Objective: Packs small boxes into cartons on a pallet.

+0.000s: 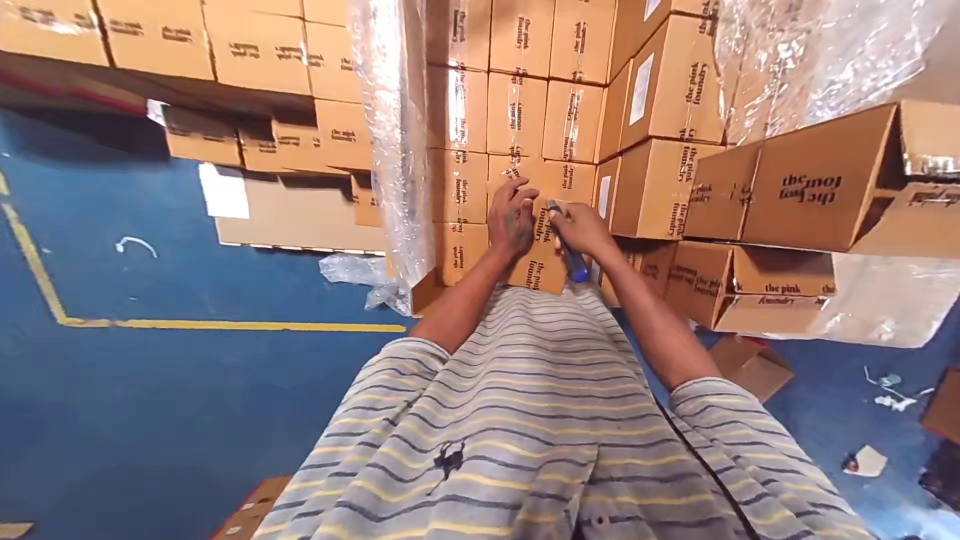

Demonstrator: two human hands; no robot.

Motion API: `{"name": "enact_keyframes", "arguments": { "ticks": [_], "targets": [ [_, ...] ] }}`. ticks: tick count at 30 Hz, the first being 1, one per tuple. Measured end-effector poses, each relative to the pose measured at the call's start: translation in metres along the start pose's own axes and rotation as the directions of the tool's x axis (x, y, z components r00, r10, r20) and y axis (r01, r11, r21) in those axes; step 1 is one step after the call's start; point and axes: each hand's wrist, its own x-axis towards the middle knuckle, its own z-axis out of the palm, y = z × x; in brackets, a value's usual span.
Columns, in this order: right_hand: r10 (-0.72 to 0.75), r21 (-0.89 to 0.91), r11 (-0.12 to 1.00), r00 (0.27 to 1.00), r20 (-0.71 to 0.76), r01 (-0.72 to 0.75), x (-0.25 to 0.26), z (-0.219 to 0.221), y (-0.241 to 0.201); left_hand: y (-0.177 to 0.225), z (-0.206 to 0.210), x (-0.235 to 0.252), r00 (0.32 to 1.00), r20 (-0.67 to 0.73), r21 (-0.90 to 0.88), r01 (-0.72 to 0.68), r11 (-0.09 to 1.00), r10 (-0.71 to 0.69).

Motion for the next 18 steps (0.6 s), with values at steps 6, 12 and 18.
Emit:
{"name": "enact_keyframes", "arguments": {
  "ticks": [6,12,18],
  "targets": [
    [0.094,-0.173,0.975,0.963,-0.251,-0.140,-0.008,0.033,-0.029,-0.003,0.000,0.003,0.999,-0.030,-0.006,-0.036,0.999,0.036],
    [0.076,-0.287,0.952,0.989,-0.125,-0.109,-0.016,0.027,-0.033,-0.005,0.003,0.000,0.998,-0.049,0.005,-0.041,0.999,0.041],
    [0.044,-0.096,0.994,0.999,-0.014,-0.045,-0.053,0.043,0.005,0.008,-0.007,0.012,0.982,0.092,0.118,0.151,0.981,-0.163]
  ]
}}
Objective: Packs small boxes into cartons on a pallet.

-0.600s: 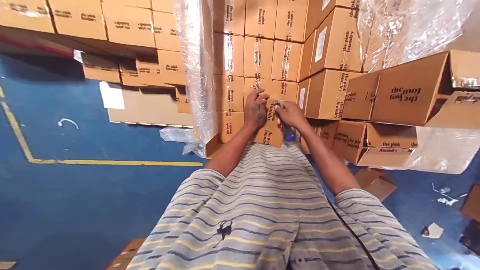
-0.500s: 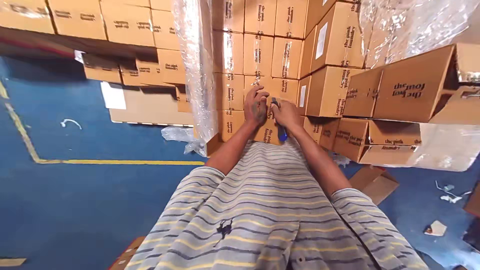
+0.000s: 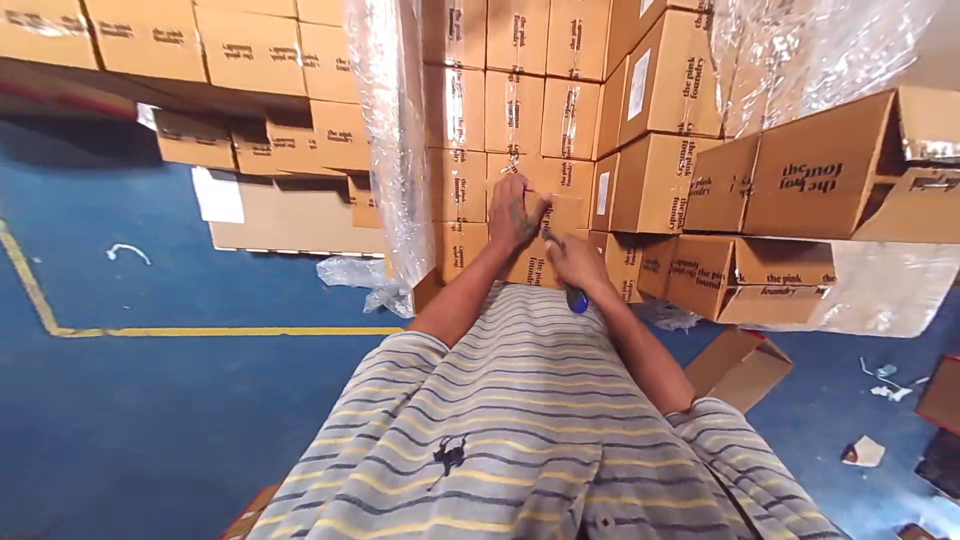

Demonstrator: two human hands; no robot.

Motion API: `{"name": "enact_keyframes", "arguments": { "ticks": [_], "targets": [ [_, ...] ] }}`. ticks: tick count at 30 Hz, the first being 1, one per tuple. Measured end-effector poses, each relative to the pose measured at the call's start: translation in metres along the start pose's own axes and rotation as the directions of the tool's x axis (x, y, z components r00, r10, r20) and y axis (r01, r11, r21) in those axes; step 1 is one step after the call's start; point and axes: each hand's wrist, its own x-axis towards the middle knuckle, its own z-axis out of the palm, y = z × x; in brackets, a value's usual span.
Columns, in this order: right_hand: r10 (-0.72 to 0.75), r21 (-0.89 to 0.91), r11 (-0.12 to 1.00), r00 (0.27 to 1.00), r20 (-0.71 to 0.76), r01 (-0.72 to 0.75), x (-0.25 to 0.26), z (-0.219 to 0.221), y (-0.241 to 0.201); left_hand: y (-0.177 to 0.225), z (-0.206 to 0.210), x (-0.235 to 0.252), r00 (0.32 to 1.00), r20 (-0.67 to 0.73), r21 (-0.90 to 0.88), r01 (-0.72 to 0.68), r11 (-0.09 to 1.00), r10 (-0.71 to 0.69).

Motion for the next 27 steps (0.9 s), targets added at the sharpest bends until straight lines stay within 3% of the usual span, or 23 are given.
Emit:
{"name": "enact_keyframes", "arguments": {
  "ticks": [4,8,11,13,15,17,20,24,27],
  "targets": [
    [0.092,0.495,0.869,0.982,-0.168,0.003,0.043,0.017,0.023,0.014,-0.009,0.014,0.971,0.156,0.000,0.181,0.984,-0.178],
    [0.144,0.574,0.818,0.977,-0.157,-0.029,0.066,0.002,0.013,0.000,-0.016,0.017,0.978,0.159,-0.357,0.183,0.916,-0.133],
    [0.059,0.648,0.755,0.973,-0.222,0.102,0.068,-0.005,0.003,-0.006,-0.022,0.001,0.919,-0.008,-0.470,0.343,0.813,-0.393],
    [0.046,0.633,0.755,0.949,-0.313,0.172,0.055,-0.009,0.004,-0.011,-0.022,-0.010,0.777,-0.175,-0.582,0.413,0.700,-0.604],
    [0.056,0.591,0.786,0.931,-0.360,0.181,0.040,0.000,0.021,-0.009,-0.025,-0.018,0.599,-0.243,-0.672,0.464,0.577,-0.763],
    [0.082,0.560,0.819,0.939,-0.333,0.127,0.031,0.015,0.045,-0.007,-0.025,-0.017,0.502,-0.260,-0.689,0.502,0.523,-0.825],
    [0.085,0.555,0.828,0.962,-0.261,0.077,0.022,0.037,0.069,-0.004,-0.024,-0.017,0.477,-0.269,-0.685,0.516,0.514,-0.837],
    [0.039,0.487,0.869,0.969,-0.244,0.087,0.036,0.044,0.065,-0.008,-0.025,-0.019,0.486,-0.266,-0.701,0.495,0.513,-0.833],
    [0.083,0.420,0.907,0.962,-0.261,0.035,0.037,0.041,0.055,-0.005,-0.023,-0.018,0.487,-0.266,-0.707,0.488,0.512,-0.832]
  ]
}}
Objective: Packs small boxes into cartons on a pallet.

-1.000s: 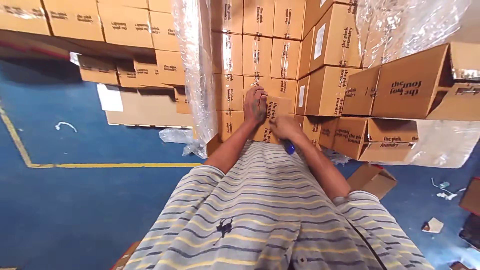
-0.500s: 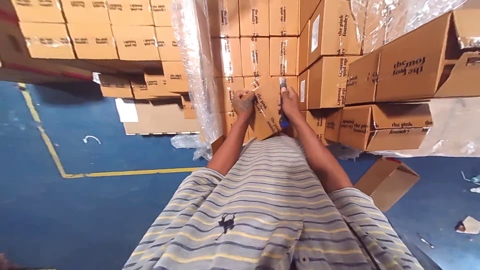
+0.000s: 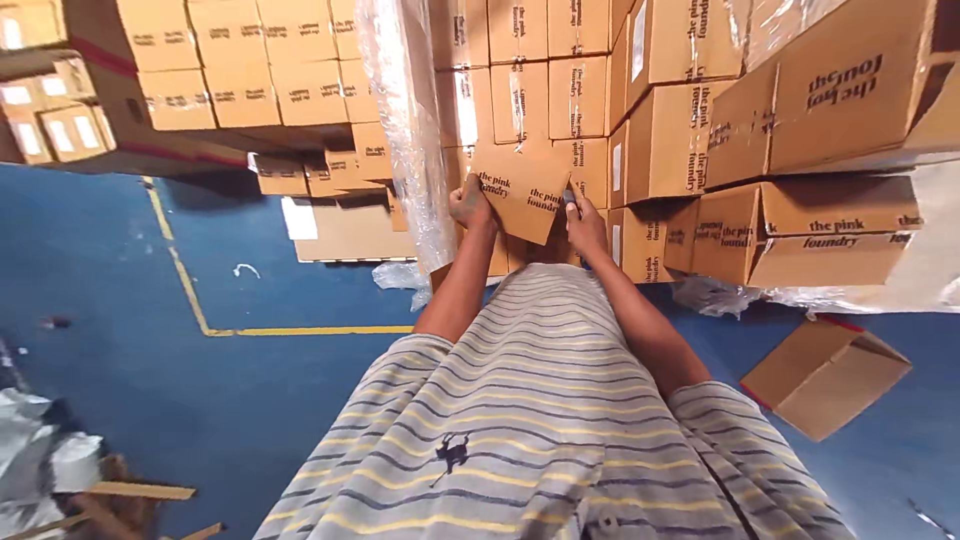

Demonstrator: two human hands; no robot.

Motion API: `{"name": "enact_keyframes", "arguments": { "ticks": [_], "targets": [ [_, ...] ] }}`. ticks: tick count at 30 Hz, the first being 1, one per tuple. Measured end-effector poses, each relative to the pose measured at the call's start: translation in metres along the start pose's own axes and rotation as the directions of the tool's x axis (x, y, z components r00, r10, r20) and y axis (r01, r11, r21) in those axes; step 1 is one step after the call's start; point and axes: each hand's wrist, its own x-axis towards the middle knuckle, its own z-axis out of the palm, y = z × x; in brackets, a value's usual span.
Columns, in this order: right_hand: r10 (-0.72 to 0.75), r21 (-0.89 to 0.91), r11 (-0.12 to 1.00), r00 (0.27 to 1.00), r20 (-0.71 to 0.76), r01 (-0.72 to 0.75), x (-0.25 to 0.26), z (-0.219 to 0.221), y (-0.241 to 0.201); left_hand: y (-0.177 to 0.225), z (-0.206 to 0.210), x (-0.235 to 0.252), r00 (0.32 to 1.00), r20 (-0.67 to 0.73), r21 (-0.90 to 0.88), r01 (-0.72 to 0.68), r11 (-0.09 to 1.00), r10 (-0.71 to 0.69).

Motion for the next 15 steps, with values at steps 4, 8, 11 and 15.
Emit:
{"name": "enact_keyframes", "arguments": {
  "ticks": [4,8,11,15],
  "targets": [
    [0.058,-0.064,0.996,0.996,-0.066,-0.062,-0.006,-0.004,-0.011,0.001,0.006,-0.003,1.000,-0.026,-0.001,0.001,1.000,-0.001],
    [-0.013,-0.124,0.992,1.000,-0.005,0.013,-0.002,-0.006,-0.004,0.003,0.006,-0.006,0.999,-0.040,0.010,0.006,1.000,-0.006],
    [-0.012,-0.228,0.973,0.998,0.056,0.025,-0.009,-0.006,-0.008,0.003,0.008,-0.005,0.999,-0.045,-0.006,0.009,1.000,-0.009],
    [0.002,-0.382,0.915,0.946,0.325,0.129,-0.049,-0.003,0.000,0.005,0.006,-0.003,0.999,-0.044,-0.065,0.011,0.998,-0.014]
  ]
}}
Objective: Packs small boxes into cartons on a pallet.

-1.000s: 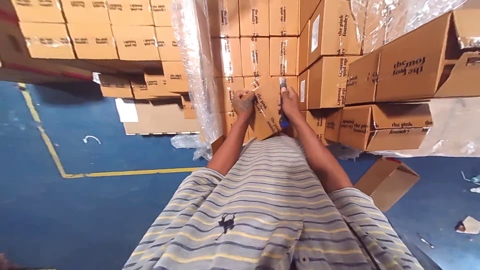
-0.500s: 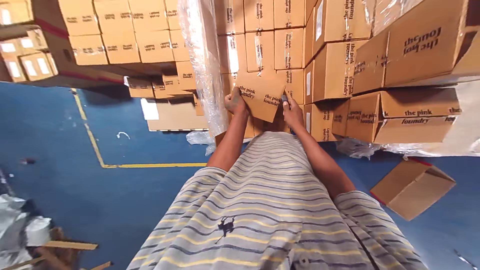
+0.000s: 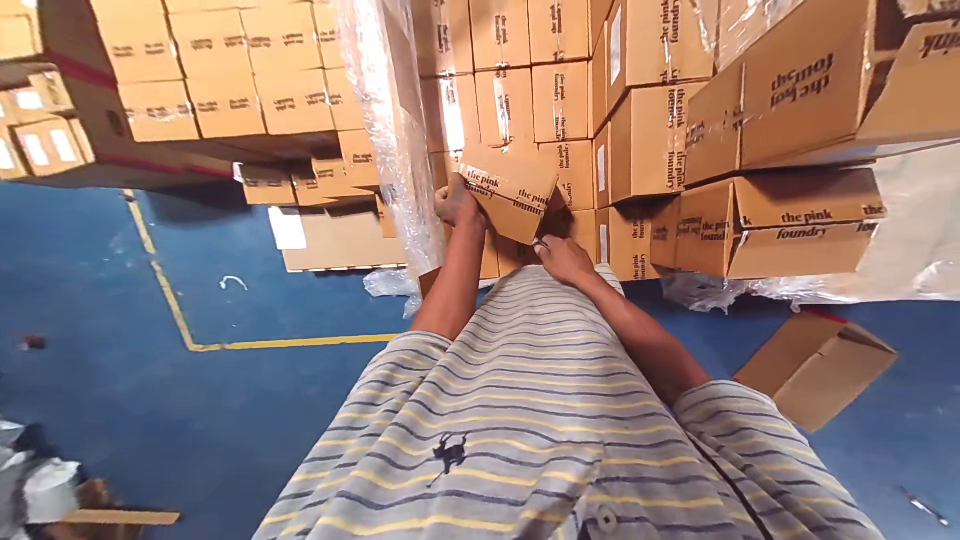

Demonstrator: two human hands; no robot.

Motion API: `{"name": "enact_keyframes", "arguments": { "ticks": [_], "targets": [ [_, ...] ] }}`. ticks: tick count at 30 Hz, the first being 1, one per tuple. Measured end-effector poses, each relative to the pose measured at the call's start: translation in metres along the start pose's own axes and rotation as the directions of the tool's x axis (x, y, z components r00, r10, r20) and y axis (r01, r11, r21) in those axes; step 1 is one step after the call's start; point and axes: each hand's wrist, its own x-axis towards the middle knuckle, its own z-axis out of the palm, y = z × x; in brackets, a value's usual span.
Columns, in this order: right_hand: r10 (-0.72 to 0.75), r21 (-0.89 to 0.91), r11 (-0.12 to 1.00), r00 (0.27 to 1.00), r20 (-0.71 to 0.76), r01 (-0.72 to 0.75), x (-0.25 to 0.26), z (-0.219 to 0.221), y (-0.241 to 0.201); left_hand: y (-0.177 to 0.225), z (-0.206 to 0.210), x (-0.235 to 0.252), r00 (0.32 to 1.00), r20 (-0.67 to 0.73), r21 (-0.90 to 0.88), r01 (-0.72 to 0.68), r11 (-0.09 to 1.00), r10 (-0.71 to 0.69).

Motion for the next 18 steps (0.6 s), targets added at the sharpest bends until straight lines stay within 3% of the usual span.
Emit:
{"name": "enact_keyframes", "arguments": {
  "ticks": [2,5,7,9,11,12,14,17,18],
  "targets": [
    [0.044,0.107,0.994,0.994,-0.100,-0.033,-0.005,-0.013,0.011,0.002,-0.001,0.005,0.994,0.103,-0.109,-0.010,0.994,0.021],
    [0.078,0.162,0.987,0.893,-0.444,-0.006,0.005,-0.031,0.011,-0.007,-0.023,0.010,0.966,0.255,-0.232,0.020,0.973,0.040],
    [-0.125,-0.040,0.992,0.865,-0.485,0.120,0.027,-0.044,-0.001,-0.011,-0.029,0.015,0.943,0.322,-0.278,0.009,0.961,0.084],
    [-0.340,-0.275,0.930,0.861,-0.379,0.246,0.051,-0.054,-0.009,-0.013,-0.035,0.016,0.909,0.399,-0.289,-0.001,0.957,0.121],
    [-0.499,-0.346,0.858,0.779,-0.381,0.381,0.069,-0.066,-0.005,-0.012,-0.043,0.016,0.881,0.449,-0.288,-0.014,0.958,0.148],
    [-0.504,-0.285,0.863,0.753,-0.423,0.417,0.075,-0.075,-0.003,-0.012,-0.045,0.019,0.872,0.459,-0.288,-0.034,0.957,0.169],
    [-0.342,-0.024,0.925,0.806,-0.483,0.379,0.079,-0.095,0.000,-0.025,-0.050,0.026,0.833,0.496,-0.266,-0.121,0.956,0.244],
    [-0.186,0.193,0.926,0.838,-0.513,0.323,0.088,-0.087,0.006,-0.036,-0.062,0.036,0.680,0.640,-0.112,-0.376,0.920,0.357],
    [-0.170,0.208,0.927,0.844,-0.509,0.312,0.089,-0.078,0.004,-0.030,-0.065,0.036,0.668,0.655,-0.004,-0.464,0.886,0.353]
  ]
}}
